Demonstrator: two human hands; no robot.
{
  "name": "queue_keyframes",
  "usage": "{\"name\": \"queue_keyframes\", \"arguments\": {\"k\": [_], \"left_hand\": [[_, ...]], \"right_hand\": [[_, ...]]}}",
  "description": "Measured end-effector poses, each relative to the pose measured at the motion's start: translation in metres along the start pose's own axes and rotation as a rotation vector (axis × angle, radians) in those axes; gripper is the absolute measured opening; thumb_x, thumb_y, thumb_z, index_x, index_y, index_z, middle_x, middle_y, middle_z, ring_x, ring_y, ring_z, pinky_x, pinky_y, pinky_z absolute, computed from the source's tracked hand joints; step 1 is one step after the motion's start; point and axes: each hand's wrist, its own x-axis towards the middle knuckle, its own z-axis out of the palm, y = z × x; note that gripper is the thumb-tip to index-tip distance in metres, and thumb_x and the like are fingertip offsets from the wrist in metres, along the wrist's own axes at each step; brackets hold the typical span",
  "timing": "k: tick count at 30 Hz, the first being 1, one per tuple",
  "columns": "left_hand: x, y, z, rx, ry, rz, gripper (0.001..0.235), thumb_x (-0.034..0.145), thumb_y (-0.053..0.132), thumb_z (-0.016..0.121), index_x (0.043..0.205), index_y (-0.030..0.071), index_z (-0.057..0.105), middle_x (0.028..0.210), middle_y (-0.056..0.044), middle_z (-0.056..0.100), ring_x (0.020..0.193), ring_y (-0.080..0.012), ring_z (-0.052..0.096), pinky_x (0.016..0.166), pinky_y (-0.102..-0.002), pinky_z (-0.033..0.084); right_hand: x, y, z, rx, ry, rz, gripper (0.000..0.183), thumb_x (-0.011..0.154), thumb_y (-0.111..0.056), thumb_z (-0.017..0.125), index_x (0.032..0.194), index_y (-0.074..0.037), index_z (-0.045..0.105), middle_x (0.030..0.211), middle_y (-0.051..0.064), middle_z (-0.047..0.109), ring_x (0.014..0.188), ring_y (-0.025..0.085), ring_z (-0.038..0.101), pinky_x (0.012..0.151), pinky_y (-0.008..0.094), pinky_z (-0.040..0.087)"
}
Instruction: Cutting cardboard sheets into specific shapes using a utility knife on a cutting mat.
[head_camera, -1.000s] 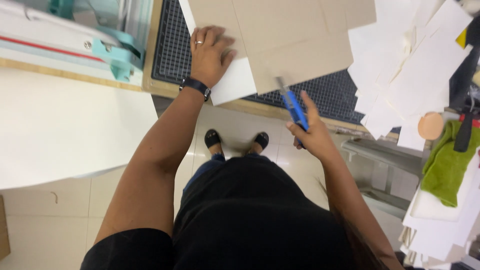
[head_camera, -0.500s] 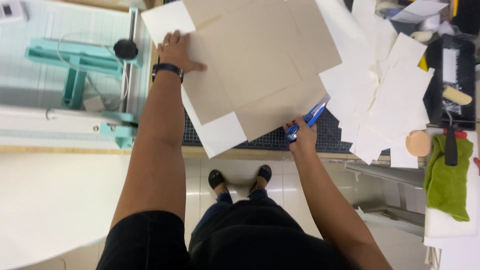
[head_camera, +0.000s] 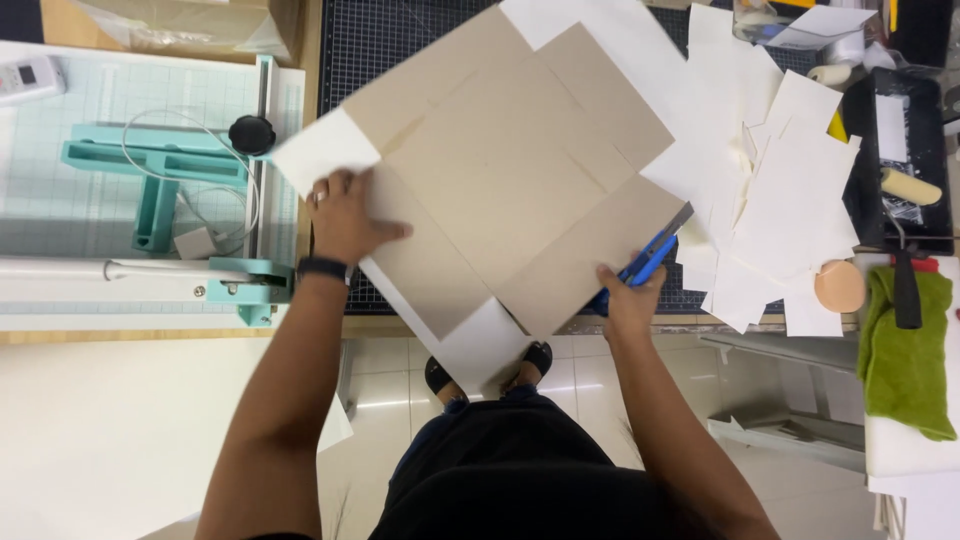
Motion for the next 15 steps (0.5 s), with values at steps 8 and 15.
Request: {"name": "queue_keyframes", "arguments": {"k": [8,15], "left_hand": [[-0.078,0.012,0.007,-0.242,-0.007,-0.073,0.106,0.068,0.059,0.091,0.155,0.016,0.048,0.144,-0.014,0.038,0.137,-0.0429,0.025,0.114,-0.064,0.018],[-0.109,0.021,0.014,-0.397,0.125,-0.097,0.1,0.073,0.064,0.087,0.154,0.019,0.049,0.142,-0.011,0.038,0.135,-0.0356,0.026,0.116,-0.057,0.017]], "right_hand": [[-0.038,-0.049,-0.049,0.045,-0.077,-0.286,0.082,0.09,0.005,0.075,0.158,-0.007,0.03,0.125,0.008,0.057,0.116,0.017,0.053,0.104,0.042,0.045],[-0.034,-0.102,-0.062,0.065,-0.242,-0.493,0.061,0.094,0.004,0.074,0.148,0.0,0.047,0.113,0.013,0.067,0.104,0.02,0.065,0.096,0.044,0.055]]}}
